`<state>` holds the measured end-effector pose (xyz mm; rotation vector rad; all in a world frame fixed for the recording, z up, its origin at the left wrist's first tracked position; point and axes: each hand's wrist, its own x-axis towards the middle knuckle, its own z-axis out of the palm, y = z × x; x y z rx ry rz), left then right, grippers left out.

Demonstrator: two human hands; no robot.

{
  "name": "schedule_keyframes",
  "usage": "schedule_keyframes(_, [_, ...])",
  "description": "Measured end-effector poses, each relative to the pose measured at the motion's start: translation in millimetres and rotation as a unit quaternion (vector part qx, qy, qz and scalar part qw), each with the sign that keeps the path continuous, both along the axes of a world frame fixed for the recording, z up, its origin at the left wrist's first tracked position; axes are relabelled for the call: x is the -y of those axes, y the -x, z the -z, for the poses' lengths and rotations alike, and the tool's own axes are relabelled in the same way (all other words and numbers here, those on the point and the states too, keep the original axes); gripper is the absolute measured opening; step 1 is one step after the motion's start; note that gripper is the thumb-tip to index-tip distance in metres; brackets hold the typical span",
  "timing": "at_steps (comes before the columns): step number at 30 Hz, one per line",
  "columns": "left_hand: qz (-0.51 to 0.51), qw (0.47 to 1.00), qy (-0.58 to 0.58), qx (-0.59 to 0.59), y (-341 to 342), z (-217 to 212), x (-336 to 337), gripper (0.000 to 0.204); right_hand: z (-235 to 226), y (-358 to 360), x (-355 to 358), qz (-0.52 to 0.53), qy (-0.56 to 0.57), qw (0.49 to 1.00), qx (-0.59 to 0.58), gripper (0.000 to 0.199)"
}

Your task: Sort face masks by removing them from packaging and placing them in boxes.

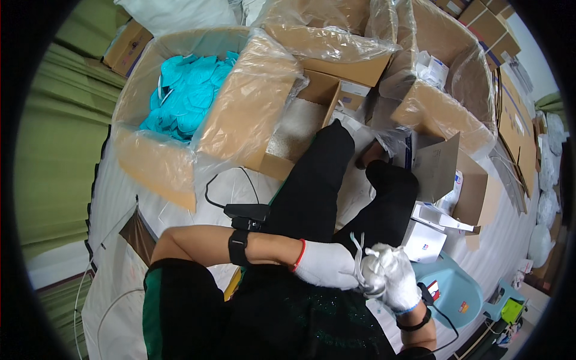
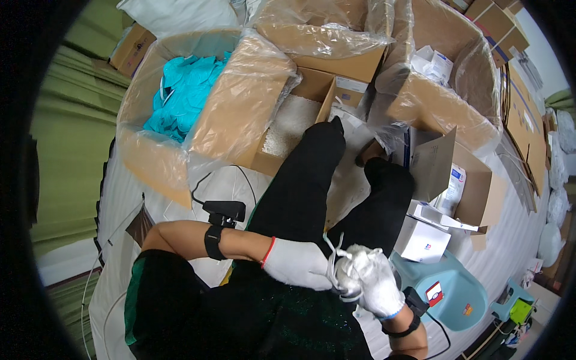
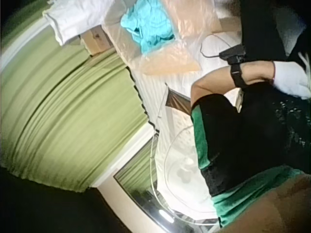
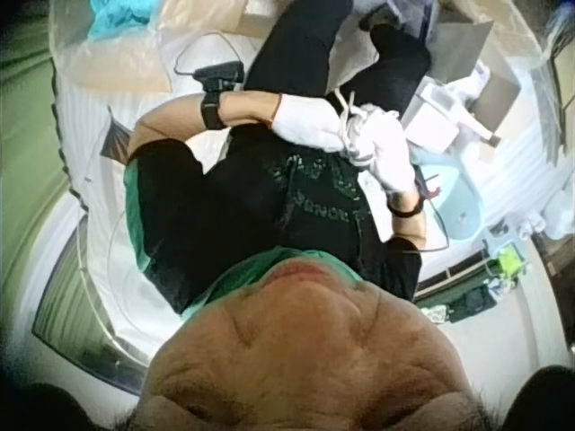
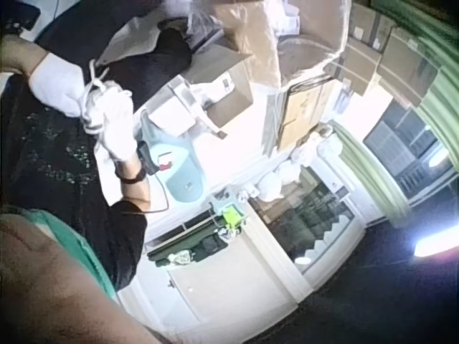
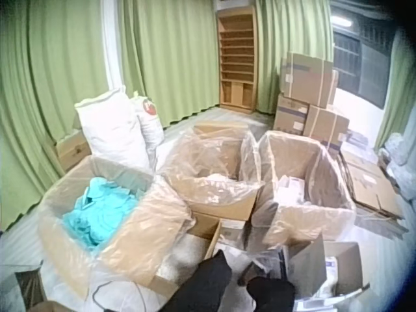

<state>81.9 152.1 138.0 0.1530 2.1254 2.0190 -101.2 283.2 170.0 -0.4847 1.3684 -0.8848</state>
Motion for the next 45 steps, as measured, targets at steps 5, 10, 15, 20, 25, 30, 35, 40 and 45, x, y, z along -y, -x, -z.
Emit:
schedule_keyframes(5, [-0.121, 0.939, 0.29, -0.137, -58, 4, 52, 0.017, -22, 78, -5, 0.322, 0.01, 0.942, 0.097, 0.023])
schedule_keyframes(10, [-0.54, 0.811, 0.06, 0.217, -72, 50, 139, 0.063, -12, 100, -2, 0.401, 0.119, 0.891, 0.175, 0.027])
schedule_keyframes(15, [-0.575, 0.803, 0.115, 0.107, -17, 66, 141, 0.06, 6, 36, 49, 0.319, 0.114, 0.858, 0.386, 0.03])
schedule_keyframes(20, [-0.29, 0.78, -0.549, 0.074, 44, 67, 59, 0.077, 56, 6, 106, 0.28, 0.191, 0.87, 0.358, 0.03])
schedule_keyframes(25, [-0.276, 0.886, -0.29, 0.233, 41, 50, 48, 0.037, 96, 23, 93, 0.311, 0.22, 0.9, 0.21, 0.026])
schedule_keyframes(30, [-0.478, 0.843, 0.232, 0.086, 57, 63, 35, 0.017, 117, 12, 86, 0.348, 0.178, 0.863, 0.32, 0.025])
schedule_keyframes(35, [-0.479, 0.75, 0.456, 0.01, 80, 69, 12, 0.045, 111, -2, 89, 0.338, 0.176, 0.822, 0.423, 0.017])
schedule_keyframes(40, [-0.459, 0.813, 0.298, 0.198, 87, 89, 22, 0.039, 94, -10, 84, 0.269, 0.192, 0.836, 0.438, 0.032])
schedule_keyframes(45, [-0.537, 0.831, 0.072, 0.127, 77, 126, 72, 0.019, 99, -20, 61, 0.235, 0.134, 0.884, 0.381, 0.054])
